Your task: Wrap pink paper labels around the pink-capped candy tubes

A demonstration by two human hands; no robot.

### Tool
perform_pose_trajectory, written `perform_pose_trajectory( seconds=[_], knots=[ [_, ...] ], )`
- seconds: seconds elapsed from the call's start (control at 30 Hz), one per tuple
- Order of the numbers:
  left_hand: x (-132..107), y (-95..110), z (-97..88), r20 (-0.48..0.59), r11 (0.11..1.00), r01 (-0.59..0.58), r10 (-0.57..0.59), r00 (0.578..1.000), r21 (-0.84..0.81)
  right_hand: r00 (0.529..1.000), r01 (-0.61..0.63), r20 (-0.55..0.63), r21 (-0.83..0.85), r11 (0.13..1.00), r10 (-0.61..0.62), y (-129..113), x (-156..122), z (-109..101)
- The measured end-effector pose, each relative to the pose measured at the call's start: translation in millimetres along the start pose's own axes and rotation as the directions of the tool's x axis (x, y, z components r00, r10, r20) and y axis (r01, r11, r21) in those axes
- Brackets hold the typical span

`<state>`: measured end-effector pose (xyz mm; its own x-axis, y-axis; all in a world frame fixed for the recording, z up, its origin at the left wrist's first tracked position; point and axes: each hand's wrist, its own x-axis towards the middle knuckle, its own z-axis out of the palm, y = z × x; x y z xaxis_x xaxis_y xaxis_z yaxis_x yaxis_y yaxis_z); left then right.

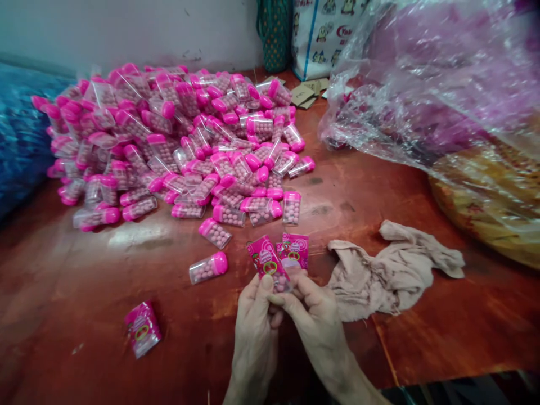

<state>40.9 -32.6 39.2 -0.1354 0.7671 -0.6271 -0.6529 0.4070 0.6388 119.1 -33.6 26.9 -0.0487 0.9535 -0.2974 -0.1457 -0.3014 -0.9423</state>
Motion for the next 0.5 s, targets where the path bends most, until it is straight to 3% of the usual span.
perform_pose_trajectory(
  seconds=[0.27, 0.5],
  knots=[
    [5.0, -1.7, -5.3, 0.063, 0.999, 0.006, -0.009, 0.998, 0.048, 0.998, -0.062, 0.017, 0.171, 0.983, 0.06, 1.2, 6.5, 0.9],
    [4.7, -0.5, -4.8, 0.131, 0.996, 0.003, -0.015, 0.991, 0.087, 0.995, -0.097, 0.009, 0.195, 0.976, 0.097, 8.9, 8.0, -0.7]
  ],
)
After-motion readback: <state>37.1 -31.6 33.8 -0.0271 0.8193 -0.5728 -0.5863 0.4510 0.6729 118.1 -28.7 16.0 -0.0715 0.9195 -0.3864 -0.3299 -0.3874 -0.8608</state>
